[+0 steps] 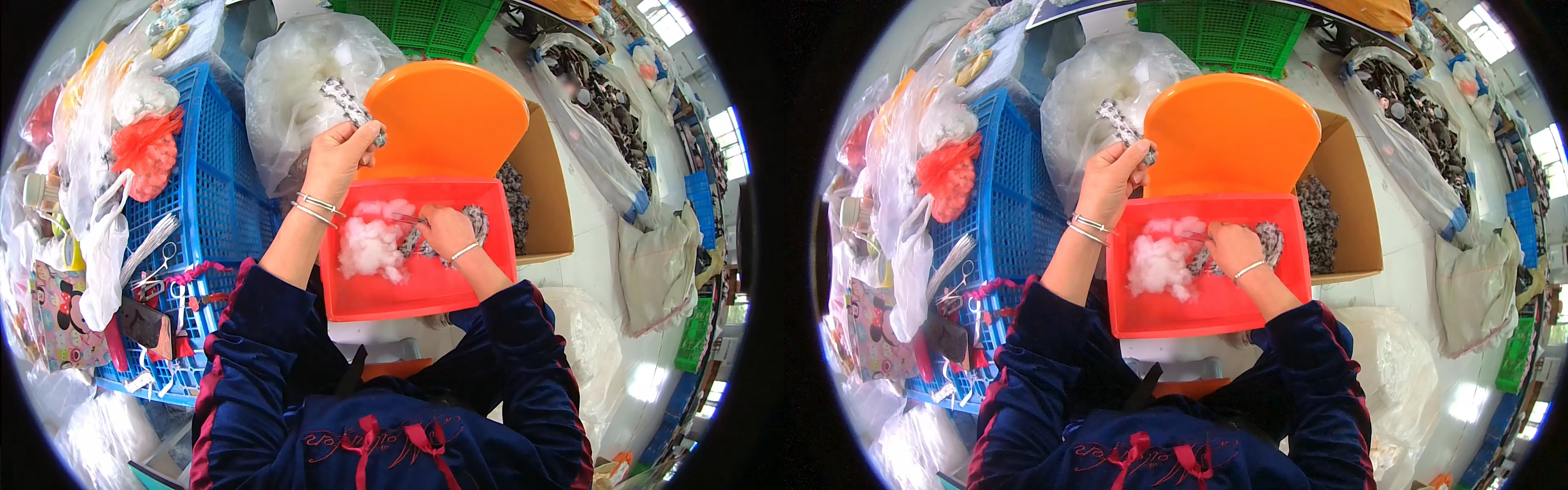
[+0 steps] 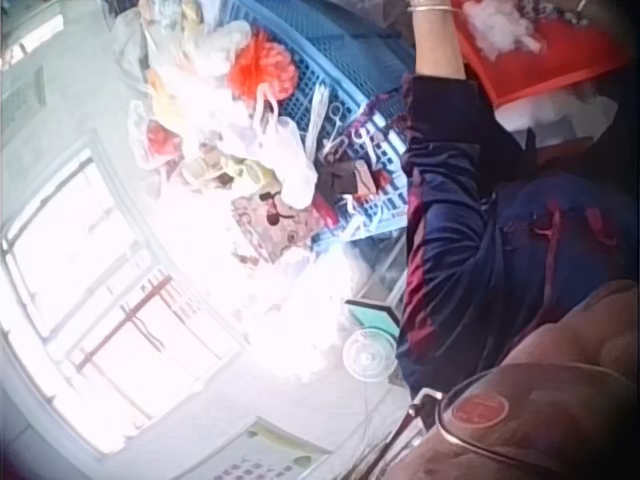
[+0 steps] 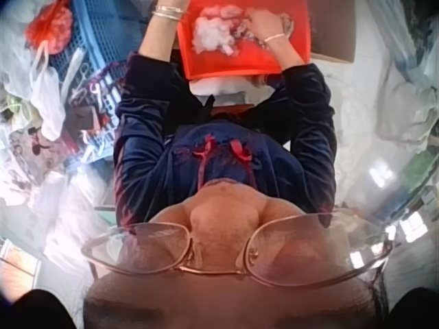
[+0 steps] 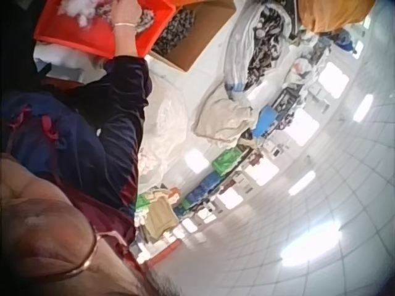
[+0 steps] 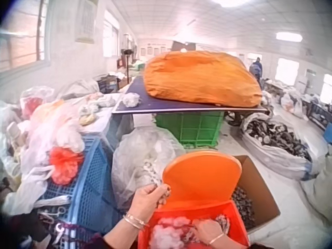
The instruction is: The person uses a metal hook to push white polyester fiberfill into a small grey plush toy held in the left hand. The person repeatedly inserts the hook, pulls the filling, and adjusts the toy's shape while working over a red tray.
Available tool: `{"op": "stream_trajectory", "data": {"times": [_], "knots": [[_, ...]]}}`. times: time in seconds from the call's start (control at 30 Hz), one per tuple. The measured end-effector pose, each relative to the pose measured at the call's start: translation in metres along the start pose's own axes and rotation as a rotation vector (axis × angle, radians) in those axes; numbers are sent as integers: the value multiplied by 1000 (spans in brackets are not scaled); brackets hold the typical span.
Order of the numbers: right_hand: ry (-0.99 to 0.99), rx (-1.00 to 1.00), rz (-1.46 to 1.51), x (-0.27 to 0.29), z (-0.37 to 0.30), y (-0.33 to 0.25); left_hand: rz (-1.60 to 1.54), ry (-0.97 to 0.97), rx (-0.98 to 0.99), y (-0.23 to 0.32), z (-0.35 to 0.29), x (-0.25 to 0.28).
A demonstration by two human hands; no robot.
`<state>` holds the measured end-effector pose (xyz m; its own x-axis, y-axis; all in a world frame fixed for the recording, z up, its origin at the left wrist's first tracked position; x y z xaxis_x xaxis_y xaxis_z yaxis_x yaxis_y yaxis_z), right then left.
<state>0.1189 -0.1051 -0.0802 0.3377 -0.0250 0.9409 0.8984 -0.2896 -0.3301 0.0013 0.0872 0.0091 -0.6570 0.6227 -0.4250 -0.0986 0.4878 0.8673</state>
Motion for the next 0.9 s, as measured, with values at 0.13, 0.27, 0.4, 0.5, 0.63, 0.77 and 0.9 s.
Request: {"op": "stream_trajectory", "data": {"times": [0.13, 0.27, 0.4, 0.5, 0.63, 0.77, 0.9], "knots": [[-53, 5, 39, 24, 3, -5, 19, 31, -11, 4, 3, 11], [-3, -34, 246, 70, -8, -13, 17, 47, -44, 7, 2, 7], [67, -9, 266, 60, 1, -22, 53, 31, -45, 4, 1, 2], [87, 55, 159, 36, 15, -31, 83, 44, -35, 4, 0, 0], [-18, 38, 6, -1, 25, -26, 114, 42, -41, 1, 1, 4], [-23, 62, 4, -20, 23, -22, 105, 37, -43, 0, 4, 6], [25, 22, 125, 5, 20, -10, 150, 18, -3, 1, 3, 4]]}}
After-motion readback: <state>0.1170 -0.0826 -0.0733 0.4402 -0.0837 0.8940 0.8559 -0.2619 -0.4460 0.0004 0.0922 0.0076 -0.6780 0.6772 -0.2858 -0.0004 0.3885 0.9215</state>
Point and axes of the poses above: each hand's wrist, its own z-axis towards the middle knuckle, its own x-axis out of the back of the hand, y = z × x, the point moved 2 cm from there along z, towards the middle knuckle, and after that the axes turned 9 degrees about x, right-handed, at the moved point
